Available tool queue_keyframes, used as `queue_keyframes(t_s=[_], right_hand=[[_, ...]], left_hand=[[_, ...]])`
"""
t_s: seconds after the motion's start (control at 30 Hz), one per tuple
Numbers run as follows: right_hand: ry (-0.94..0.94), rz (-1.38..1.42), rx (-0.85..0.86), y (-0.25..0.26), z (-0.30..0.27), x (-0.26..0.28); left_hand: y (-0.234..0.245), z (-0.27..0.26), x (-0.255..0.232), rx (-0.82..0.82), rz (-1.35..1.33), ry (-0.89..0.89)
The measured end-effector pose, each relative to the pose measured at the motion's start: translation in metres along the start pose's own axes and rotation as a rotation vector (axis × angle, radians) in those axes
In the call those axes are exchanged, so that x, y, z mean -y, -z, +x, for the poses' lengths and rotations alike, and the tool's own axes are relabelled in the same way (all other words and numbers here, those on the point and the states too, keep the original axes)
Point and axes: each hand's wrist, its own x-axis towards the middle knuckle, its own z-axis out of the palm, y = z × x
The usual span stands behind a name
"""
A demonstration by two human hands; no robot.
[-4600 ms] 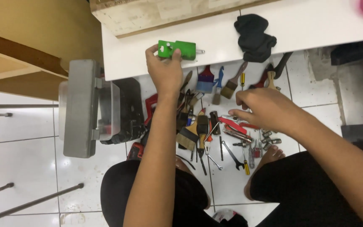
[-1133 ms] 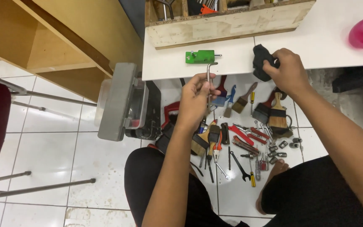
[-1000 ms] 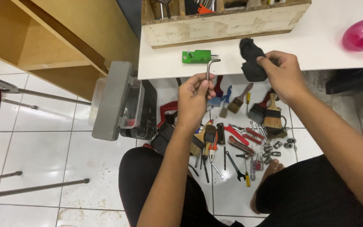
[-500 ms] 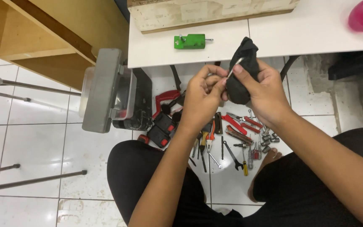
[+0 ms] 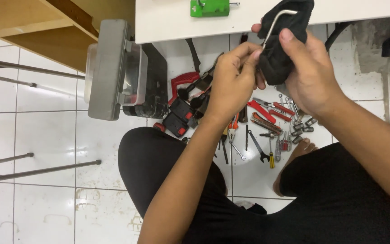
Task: The person sits on the floor and wipes several metal tools, including Allen keys and a green plastic object, using a black cloth. The person picks up each item from the floor, wipes it, and places it on the white table.
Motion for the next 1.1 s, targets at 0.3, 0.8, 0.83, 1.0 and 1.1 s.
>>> queue_keyframes(t_s=[0.3,0.8,0.83,1.0,1.1], right_hand=[[0.106,-0.045,-0.244,0.022,0.011,-0.012],[0.165,-0.518,-0.097,0.013,-0.003,-0.009],[0.206,-0.637,-0.062,0.015,-0.004,-0.009],[0.196,-0.833,0.054,0.008,-0.006,-0.007],[0.142,-0.831,0.111,0.004,-0.009,-0.009]], left_hand=[[0.01,0.003,-0.008,0.242,0.171,-0.034],[0.028,0.012,-0.008,0.129,0.339,0.019],[0.034,0.013,-0.005,0.001,0.41,-0.06],[0.052,0.004,-0.017,0.104,0.276,-0.343],[0.044,0.005,-0.022,0.145,0.29,-0.475]])
